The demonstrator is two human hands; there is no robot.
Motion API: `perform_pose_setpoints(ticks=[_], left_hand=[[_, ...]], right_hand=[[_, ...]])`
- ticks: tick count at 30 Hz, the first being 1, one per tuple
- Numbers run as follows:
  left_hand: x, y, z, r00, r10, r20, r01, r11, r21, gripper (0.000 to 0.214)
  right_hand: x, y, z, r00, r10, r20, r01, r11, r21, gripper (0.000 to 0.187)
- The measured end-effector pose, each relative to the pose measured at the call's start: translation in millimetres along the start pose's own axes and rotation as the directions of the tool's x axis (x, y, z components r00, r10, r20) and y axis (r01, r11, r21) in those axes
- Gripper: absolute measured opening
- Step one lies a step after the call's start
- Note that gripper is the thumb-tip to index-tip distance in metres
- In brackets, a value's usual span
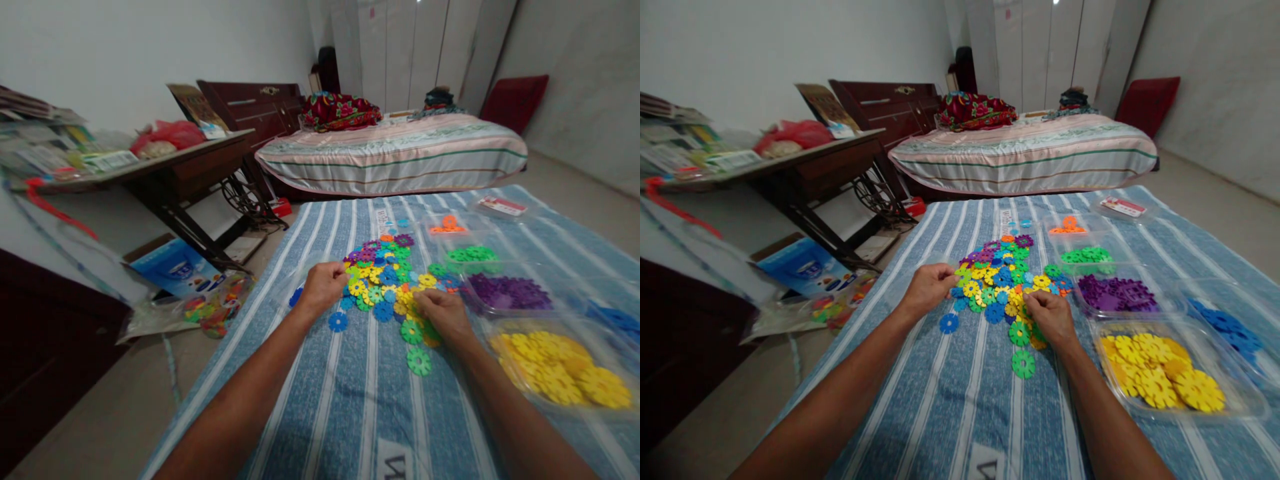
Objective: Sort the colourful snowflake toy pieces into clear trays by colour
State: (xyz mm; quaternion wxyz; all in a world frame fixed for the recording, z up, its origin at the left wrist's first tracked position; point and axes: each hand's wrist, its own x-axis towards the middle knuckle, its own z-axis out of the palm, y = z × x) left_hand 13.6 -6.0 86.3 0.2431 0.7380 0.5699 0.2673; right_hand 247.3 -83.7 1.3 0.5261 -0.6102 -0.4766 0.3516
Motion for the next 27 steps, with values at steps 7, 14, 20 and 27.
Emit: perform_pose_setpoints(ticks=[7,14,20,27], left_hand=[[-1.0,-17.1,15.4,0.989,-0.121,0.089,0.121,0.993,-0.001,0.015],[-1.0,-12.6,14.3,0.987,-0.117,0.11,0.116,0.993,0.011,0.015],[-5.6,-7.3,13.9,0.987,-0.117,0.11,0.118,0.993,-0.003,0.014],[-3.1,-8.3,11.3,0.986,-0.132,0.104,0.131,0.991,0.021,0.014]], right_hand=[[0.1,4.5,0.7,1.0,-0.011,-0.001,0.011,1.0,-0.005,0.045],[0.7,9.6,1.3,1.0,-0.015,-0.015,0.015,1.0,-0.017,0.042],[-0.1,3.6,0.9,1.0,-0.015,-0.014,0.015,1.0,-0.008,0.044],[-0.6,0.9,0.7,1.0,-0.008,-0.011,0.008,1.0,-0.01,0.048]])
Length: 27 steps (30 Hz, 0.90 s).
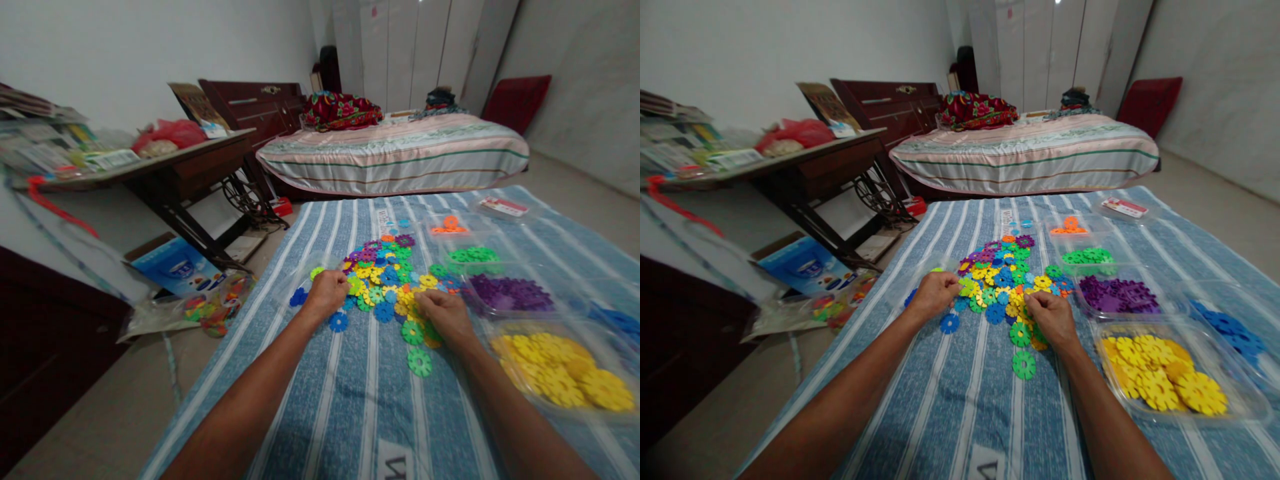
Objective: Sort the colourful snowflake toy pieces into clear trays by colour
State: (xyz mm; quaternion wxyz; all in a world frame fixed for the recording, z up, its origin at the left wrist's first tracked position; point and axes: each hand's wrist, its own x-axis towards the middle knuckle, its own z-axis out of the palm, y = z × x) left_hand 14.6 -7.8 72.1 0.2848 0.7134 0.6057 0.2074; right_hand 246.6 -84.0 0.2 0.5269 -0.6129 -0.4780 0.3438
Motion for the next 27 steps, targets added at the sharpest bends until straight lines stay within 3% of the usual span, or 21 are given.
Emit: perform_pose_setpoints(ticks=[7,15,21,27], left_hand=[[8.0,-0.9,-25.4,0.988,-0.005,-0.151,-0.003,0.999,-0.05,0.012],[17.8,-23.1,-49.1,0.954,-0.167,-0.251,0.146,0.984,-0.1,0.01],[28.1,-41.2,-44.2,0.957,-0.205,-0.206,0.226,0.97,0.088,0.014],[31.8,-36.7,-46.7,0.954,-0.191,-0.23,0.247,0.938,0.244,0.009]], right_hand=[[0.9,4.6,-0.4,1.0,-0.013,0.0,0.013,1.0,0.007,0.046],[0.8,9.3,0.2,1.0,-0.016,0.002,0.016,1.0,0.01,0.043],[-0.4,1.8,0.1,1.0,-0.014,0.003,0.014,1.0,0.007,0.048],[-0.4,-0.5,-0.3,1.0,-0.003,0.005,0.004,1.0,-0.017,0.049]])
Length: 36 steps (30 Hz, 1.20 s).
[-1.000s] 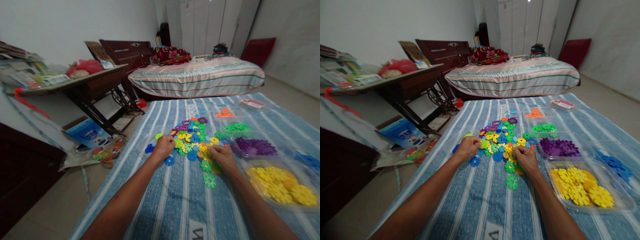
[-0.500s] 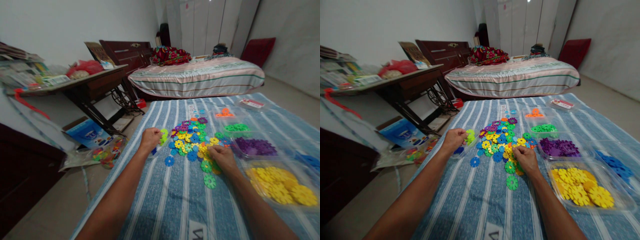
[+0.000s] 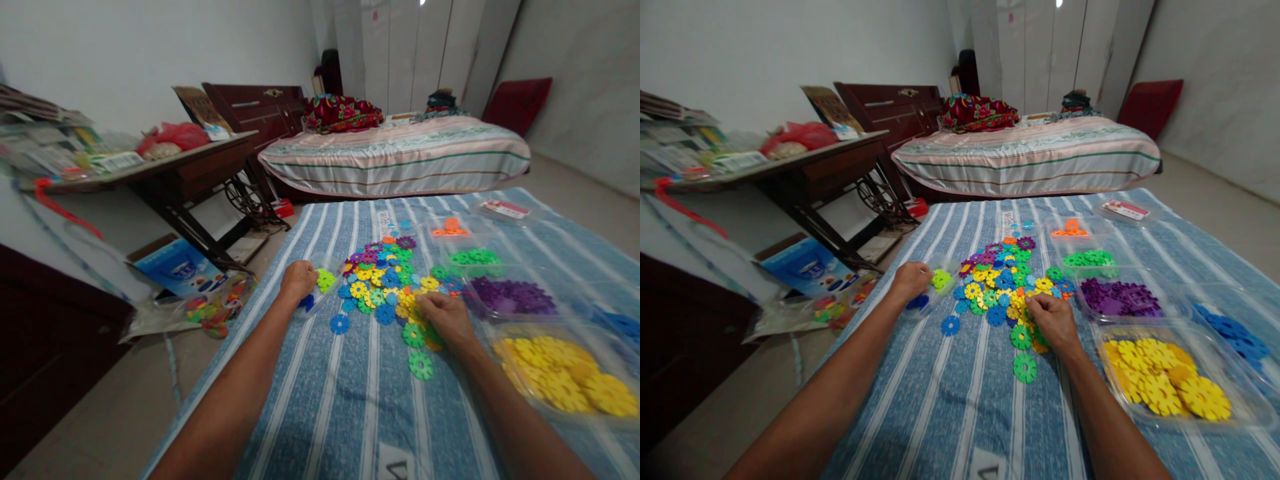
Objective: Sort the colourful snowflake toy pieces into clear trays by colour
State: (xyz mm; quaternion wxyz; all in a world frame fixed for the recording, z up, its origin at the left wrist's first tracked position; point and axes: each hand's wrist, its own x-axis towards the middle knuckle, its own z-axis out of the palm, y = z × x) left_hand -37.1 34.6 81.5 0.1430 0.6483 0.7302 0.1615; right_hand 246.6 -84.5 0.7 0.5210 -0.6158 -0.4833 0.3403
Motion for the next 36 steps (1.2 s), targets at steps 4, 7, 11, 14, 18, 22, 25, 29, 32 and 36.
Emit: perform_pose_setpoints(ticks=[4,7,11,14,18,22,25,29,32,36], left_hand=[[-1.1,1.4,-11.2,0.993,0.062,-0.098,-0.04,0.976,0.214,0.014],[-8.8,2.5,-17.0,0.985,0.128,-0.119,-0.105,0.978,0.183,0.02],[-39.6,14.1,-19.6,0.96,0.243,-0.141,-0.251,0.967,-0.038,0.023],[-70.5,28.5,-15.2,0.923,0.367,-0.113,-0.38,0.915,-0.137,0.023],[-94.9,40.0,3.7,0.846,0.528,0.071,-0.514,0.845,-0.149,0.021],[-98.4,38.3,24.4,0.84,0.521,0.152,-0.517,0.853,-0.069,0.019],[-104.8,39.0,33.7,0.85,0.493,0.187,-0.485,0.87,-0.091,0.02],[-129.0,53.5,46.4,0.768,0.542,0.342,-0.53,0.837,-0.135,0.019],[-151.7,70.1,60.3,0.721,0.544,0.429,-0.58,0.813,-0.056,0.02],[-171.9,84.4,75.5,0.693,0.558,0.457,-0.627,0.779,0.001,0.023]], right_hand=[[0.6,3.6,0.0,1.0,0.006,0.003,-0.006,1.0,0.012,0.045],[1.1,2.5,0.0,1.0,0.001,-0.01,-0.001,1.0,0.003,0.045],[2.0,1.8,0.1,1.0,-0.023,-0.014,0.022,1.0,-0.005,0.047],[2.6,3.6,0.0,1.0,-0.026,-0.018,0.026,1.0,0.001,0.046],[2.8,4.9,0.1,1.0,-0.016,-0.011,0.016,1.0,0.013,0.043],[3.0,4.3,-0.1,1.0,-0.019,-0.021,0.019,1.0,0.018,0.04],[3.6,3.4,-0.3,1.0,-0.01,-0.018,0.01,1.0,0.008,0.039],[4.7,3.7,-0.1,1.0,0.001,-0.02,-0.001,1.0,0.029,0.039],[5.3,4.6,-0.2,1.0,0.002,-0.022,0.0,0.998,0.059,0.04],[5.7,5.8,-0.3,0.999,0.016,-0.036,-0.012,0.995,0.097,0.045]])
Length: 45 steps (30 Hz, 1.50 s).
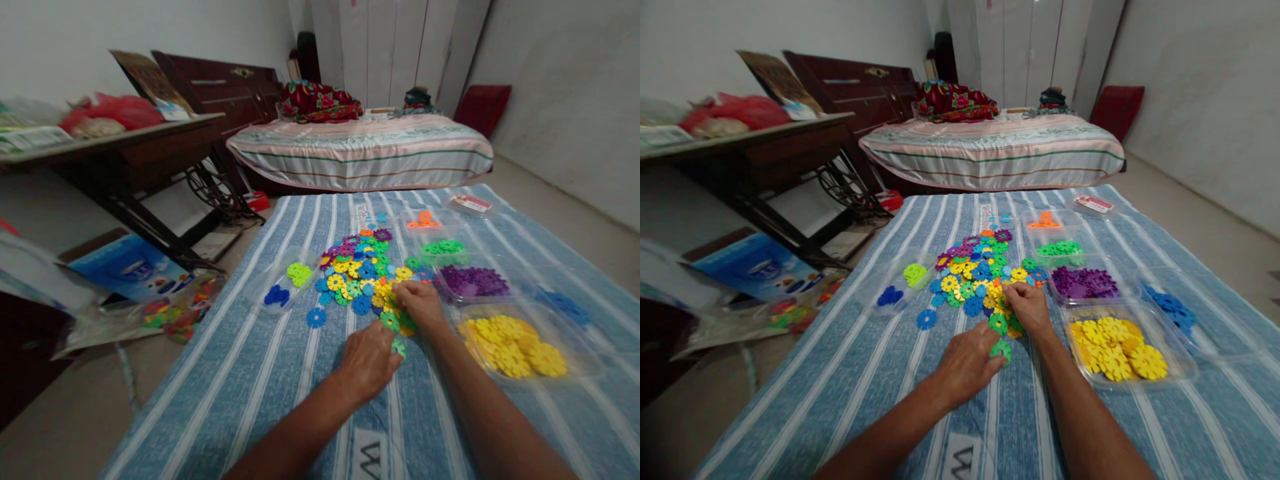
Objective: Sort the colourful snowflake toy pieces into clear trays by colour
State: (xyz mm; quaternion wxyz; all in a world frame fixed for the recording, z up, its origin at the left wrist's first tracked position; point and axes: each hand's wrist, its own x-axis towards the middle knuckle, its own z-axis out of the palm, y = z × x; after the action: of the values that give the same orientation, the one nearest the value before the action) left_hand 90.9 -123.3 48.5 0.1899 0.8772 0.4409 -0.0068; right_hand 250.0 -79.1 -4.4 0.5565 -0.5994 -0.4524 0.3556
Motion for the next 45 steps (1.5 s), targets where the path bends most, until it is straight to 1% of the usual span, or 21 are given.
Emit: perform_pose_setpoints(ticks=[3,4,6,8,10,11,13,15,17,19,21,22,24,26,27,29,32,36,39,42,45], left_hand=[[-0.8,-3.2,4.0,0.994,0.104,-0.014,-0.105,0.992,-0.066,0.016],[-1.9,-8.8,3.9,0.992,0.113,-0.047,-0.117,0.989,-0.087,0.014],[-5.6,-25.5,2.1,0.983,0.056,-0.176,-0.074,0.992,-0.098,0.015],[-11.2,-47.2,0.0,0.933,-0.048,-0.358,0.022,0.997,-0.075,0.018],[-17.4,-69.9,-0.5,0.847,-0.107,-0.521,0.109,0.994,-0.028,0.02],[-20.0,-80.3,0.4,0.81,-0.123,-0.574,0.149,0.989,-0.001,0.021],[-23.2,-96.5,5.4,0.765,-0.157,-0.625,0.229,0.973,0.035,0.028],[-23.1,-104.7,14.2,0.749,-0.213,-0.628,0.295,0.955,0.028,0.038],[-20.0,-105.4,24.7,0.745,-0.264,-0.612,0.323,0.946,-0.016,0.049],[-14.9,-102.1,33.3,0.758,-0.268,-0.594,0.282,0.957,-0.073,0.055],[-8.4,-99.4,37.0,0.77,-0.231,-0.594,0.189,0.973,-0.134,0.052],[-4.6,-99.7,36.6,0.764,-0.218,-0.607,0.147,0.975,-0.166,0.049],[4.6,-104.0,32.7,0.723,-0.239,-0.648,0.116,0.967,-0.227,0.045],[15.7,-110.8,28.3,0.667,-0.308,-0.679,0.155,0.948,-0.279,0.045],[21.7,-113.6,27.1,0.65,-0.339,-0.681,0.178,0.938,-0.297,0.045],[33.4,-115.4,27.9,0.64,-0.372,-0.672,0.2,0.926,-0.321,0.047],[46.7,-107.3,33.4,0.64,-0.369,-0.674,0.169,0.923,-0.345,0.046],[54.9,-96.1,32.7,0.605,-0.367,-0.706,0.139,0.922,-0.36,0.04],[59.9,-100.8,24.8,0.583,-0.387,-0.714,0.189,0.92,-0.344,0.04],[67.2,-110.3,20.0,0.58,-0.42,-0.698,0.243,0.907,-0.344,0.041],[73.8,-116.6,21.7,0.572,-0.406,-0.713,0.224,0.913,-0.34,0.041]], right_hand=[[0.7,1.9,0.1,1.0,-0.008,-0.015,0.008,1.0,0.015,0.047],[1.0,2.7,0.2,1.0,-0.01,-0.016,0.011,1.0,0.018,0.047],[1.5,4.0,0.5,1.0,-0.007,-0.013,0.008,1.0,0.025,0.047],[1.6,4.8,1.1,1.0,-0.001,-0.009,0.001,0.999,0.035,0.047],[1.2,4.8,1.9,1.0,0.008,-0.013,-0.007,0.999,0.045,0.047],[0.9,4.5,2.1,1.0,0.009,-0.015,-0.008,0.999,0.046,0.047],[0.2,3.4,2.3,1.0,0.006,-0.012,-0.005,0.999,0.035,0.047],[-0.4,1.7,2.1,1.0,-0.003,-0.003,0.003,1.0,0.02,0.048],[-1.0,0.1,1.6,1.0,-0.003,0.005,0.003,1.0,0.009,0.048],[-1.3,-0.9,1.1,1.0,0.002,0.009,-0.002,1.0,0.001,0.049],[-1.5,-1.0,0.7,1.0,0.003,0.013,-0.003,1.0,-0.005,0.05],[-1.6,-0.9,0.6,1.0,0.002,0.014,-0.002,1.0,-0.007,0.05],[-1.7,-0.5,0.6,1.0,-0.001,0.013,0.001,1.0,-0.011,0.05],[-1.8,-0.5,0.9,1.0,0.0,0.009,0.0,1.0,-0.015,0.048],[-1.9,-0.8,1.3,1.0,0.004,0.008,-0.004,1.0,-0.015,0.047],[-2.0,-1.7,2.1,1.0,0.012,0.009,-0.012,1.0,-0.007,0.045],[-1.9,-3.0,3.5,1.0,0.011,0.012,-0.011,1.0,0.0,0.044],[-1.8,-2.0,4.6,1.0,-0.005,0.006,0.005,1.0,-0.009,0.047],[-2.2,-0.5,4.9,1.0,0.001,0.004,-0.001,1.0,-0.017,0.047],[-2.9,-1.3,5.3,1.0,0.019,-0.001,-0.019,0.999,-0.029,0.047],[-4.2,-3.7,6.1,0.999,0.029,-0.032,-0.03,0.999,-0.032,0.048]])
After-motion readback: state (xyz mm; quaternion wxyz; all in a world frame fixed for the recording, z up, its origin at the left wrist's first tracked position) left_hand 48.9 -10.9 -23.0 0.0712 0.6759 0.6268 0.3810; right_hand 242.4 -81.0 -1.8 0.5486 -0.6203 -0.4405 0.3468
